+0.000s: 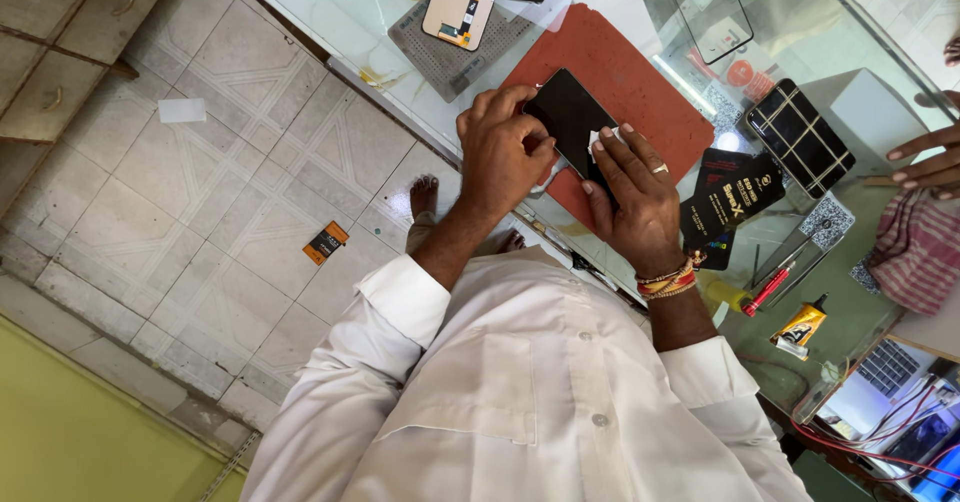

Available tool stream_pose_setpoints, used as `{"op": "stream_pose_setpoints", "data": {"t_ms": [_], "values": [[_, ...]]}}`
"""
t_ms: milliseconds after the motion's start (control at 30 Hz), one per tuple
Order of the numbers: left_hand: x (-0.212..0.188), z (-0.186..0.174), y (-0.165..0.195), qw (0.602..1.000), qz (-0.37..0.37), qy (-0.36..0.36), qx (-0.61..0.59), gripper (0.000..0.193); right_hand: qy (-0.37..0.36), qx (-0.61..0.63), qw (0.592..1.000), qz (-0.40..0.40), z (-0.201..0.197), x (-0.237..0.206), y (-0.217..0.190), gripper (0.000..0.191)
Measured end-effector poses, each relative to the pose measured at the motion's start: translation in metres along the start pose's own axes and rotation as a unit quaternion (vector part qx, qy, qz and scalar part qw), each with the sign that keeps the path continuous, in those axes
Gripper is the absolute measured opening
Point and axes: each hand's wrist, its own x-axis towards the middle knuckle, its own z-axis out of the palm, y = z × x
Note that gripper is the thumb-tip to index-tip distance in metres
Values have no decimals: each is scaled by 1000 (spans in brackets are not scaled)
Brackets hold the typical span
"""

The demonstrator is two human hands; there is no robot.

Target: The person sprays cleaning liquid onto a cloth and wipes the phone screen, then peels the backing from a tempered glass screen protector and aligns it over the phone on a red mat. The person presses the protector onto the screen, smooths it, and the phone is later shown powered on with the protector applied.

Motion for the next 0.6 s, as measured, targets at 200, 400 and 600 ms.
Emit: {"op": "stream_pose_setpoints", "data": {"t_ms": [200,400,600], "values": [[1,2,-3,1000,-4,13,2,12,3,0,1000,5,1,-1,1,39],[3,0,-6,1000,-17,14,-17,11,4,4,1000,4,1,-1,1,40],[5,-5,-8,996,6,76,-48,26,-14,-26,1000,-7,-2,2,0,42]]}}
